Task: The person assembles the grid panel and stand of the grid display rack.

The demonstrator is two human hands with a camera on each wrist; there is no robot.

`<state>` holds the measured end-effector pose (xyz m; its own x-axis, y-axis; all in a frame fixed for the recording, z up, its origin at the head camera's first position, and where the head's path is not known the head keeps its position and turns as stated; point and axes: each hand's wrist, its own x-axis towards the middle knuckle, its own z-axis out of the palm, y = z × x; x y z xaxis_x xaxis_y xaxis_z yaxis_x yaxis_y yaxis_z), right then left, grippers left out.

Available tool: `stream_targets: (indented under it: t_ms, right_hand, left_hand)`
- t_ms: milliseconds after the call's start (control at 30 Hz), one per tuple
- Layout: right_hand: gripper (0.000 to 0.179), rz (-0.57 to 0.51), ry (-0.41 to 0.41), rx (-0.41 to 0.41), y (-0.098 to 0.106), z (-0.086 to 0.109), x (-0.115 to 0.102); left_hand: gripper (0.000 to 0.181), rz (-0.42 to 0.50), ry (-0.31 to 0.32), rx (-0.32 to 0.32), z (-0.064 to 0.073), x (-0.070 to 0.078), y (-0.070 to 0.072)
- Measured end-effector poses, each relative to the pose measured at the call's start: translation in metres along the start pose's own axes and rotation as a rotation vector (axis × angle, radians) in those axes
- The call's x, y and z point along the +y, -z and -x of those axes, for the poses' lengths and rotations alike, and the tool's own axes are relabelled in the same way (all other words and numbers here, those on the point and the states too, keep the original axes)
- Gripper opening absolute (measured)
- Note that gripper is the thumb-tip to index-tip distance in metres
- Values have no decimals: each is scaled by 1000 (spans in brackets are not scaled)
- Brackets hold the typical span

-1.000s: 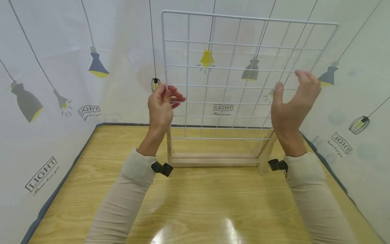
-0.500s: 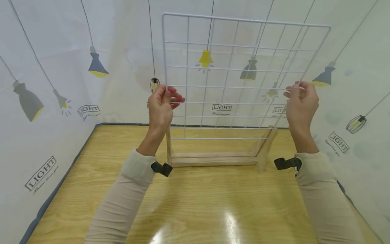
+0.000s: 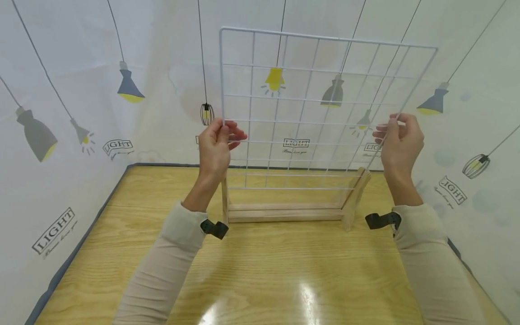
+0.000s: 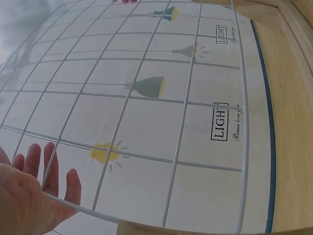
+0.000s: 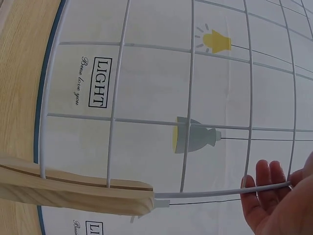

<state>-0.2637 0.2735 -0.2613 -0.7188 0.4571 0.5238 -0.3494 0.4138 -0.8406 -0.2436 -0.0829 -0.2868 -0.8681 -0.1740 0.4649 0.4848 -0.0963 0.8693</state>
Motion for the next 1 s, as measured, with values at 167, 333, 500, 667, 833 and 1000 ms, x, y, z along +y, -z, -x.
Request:
stream_targets:
  t_ms: [167, 333, 500, 667, 833, 1000]
  right_hand:
    - [14, 12, 6, 5, -1, 3, 5]
    - [13, 6, 7, 19, -2, 6, 11]
    - [12, 3, 24, 31, -3, 10, 16]
    - [12, -25, 35, 43, -3, 12, 18]
    - [12, -29, 39, 39, -3, 14, 20]
    - [12, -6, 33, 32, -3, 17, 21]
  left_hand:
    - [22, -10, 2, -20, 4, -4, 3]
    - [23, -8, 18, -32, 7, -9, 5]
    - [24, -5, 15, -39, 8, -14, 6]
    - [25, -10, 8, -43, 7, -16, 6]
    - [27, -15, 5, -43, 9, -17, 7]
    - [23, -24, -1, -46, 10, -20, 9]
